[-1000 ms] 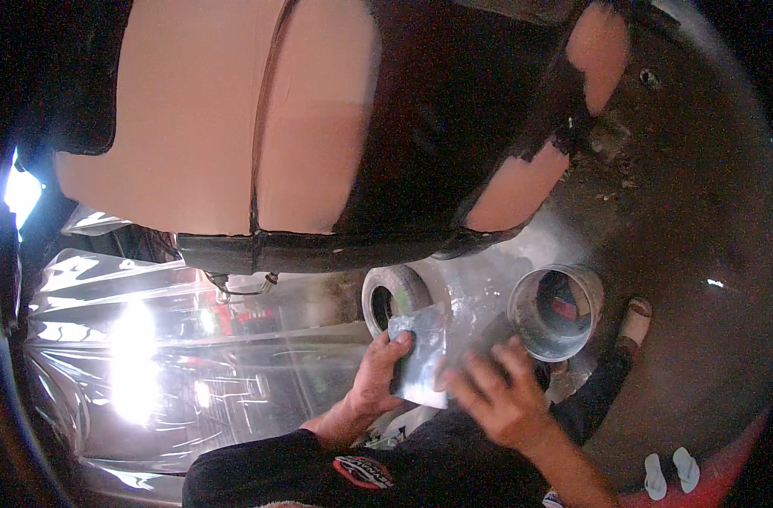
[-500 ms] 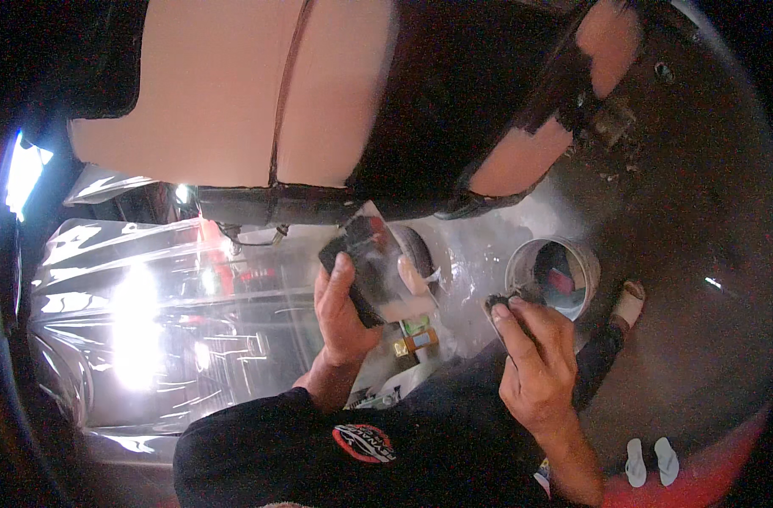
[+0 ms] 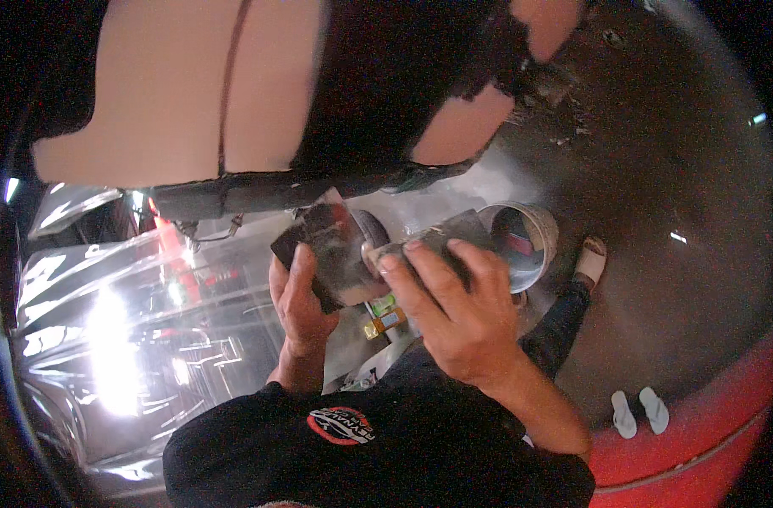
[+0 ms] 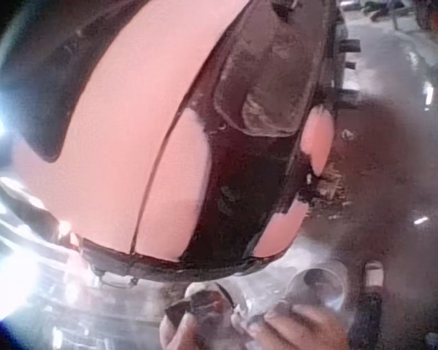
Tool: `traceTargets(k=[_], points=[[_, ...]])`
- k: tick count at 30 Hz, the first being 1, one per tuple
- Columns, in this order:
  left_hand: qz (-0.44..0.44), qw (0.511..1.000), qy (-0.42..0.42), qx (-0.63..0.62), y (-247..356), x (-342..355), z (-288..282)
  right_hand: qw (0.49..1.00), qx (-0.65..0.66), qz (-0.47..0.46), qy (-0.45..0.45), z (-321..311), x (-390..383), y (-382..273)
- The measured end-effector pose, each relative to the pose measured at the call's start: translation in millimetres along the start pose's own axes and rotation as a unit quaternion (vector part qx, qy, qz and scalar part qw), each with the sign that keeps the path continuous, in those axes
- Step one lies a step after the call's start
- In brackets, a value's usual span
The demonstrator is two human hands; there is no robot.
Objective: The person sands a car bumper with a sanding block, repeatedly rubbing the surface to smooth it. The person holds the sanding block in both hands and works along the bumper's edge and face.
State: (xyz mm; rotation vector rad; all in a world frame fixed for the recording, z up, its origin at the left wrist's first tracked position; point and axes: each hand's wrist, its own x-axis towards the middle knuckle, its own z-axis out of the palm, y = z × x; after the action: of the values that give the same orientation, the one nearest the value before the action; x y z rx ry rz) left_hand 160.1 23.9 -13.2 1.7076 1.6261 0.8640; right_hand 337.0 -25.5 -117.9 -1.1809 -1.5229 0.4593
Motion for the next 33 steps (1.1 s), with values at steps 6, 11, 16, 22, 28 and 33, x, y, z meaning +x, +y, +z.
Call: traceTargets(k=[6,11,16,22,28,33], points=[[-0.086,0.995,-0.043,0.011,-24,-14,19,0.993,0.024,-0.012,-0.115,13,-34,-2],[-0.129,0.987,0.073,-0.058,-24,-5,27,0.987,0.092,0.036,-0.127,6,-49,-4],[-0.394,0.877,-0.006,-0.276,-56,-11,29,0.985,0.161,-0.01,-0.068,5,-42,-13],[-0.372,0.857,-0.056,-0.352,-42,-6,26,0.989,-0.03,0.093,-0.111,7,-65,42],[-0.166,0.974,-0.145,-0.055,-33,-11,41,0.994,-0.009,0.076,-0.073,-3,-44,18],[-0.193,0.97,0.037,-0.143,-11,22,28,0.987,0.034,0.041,-0.15,4,-54,9]])
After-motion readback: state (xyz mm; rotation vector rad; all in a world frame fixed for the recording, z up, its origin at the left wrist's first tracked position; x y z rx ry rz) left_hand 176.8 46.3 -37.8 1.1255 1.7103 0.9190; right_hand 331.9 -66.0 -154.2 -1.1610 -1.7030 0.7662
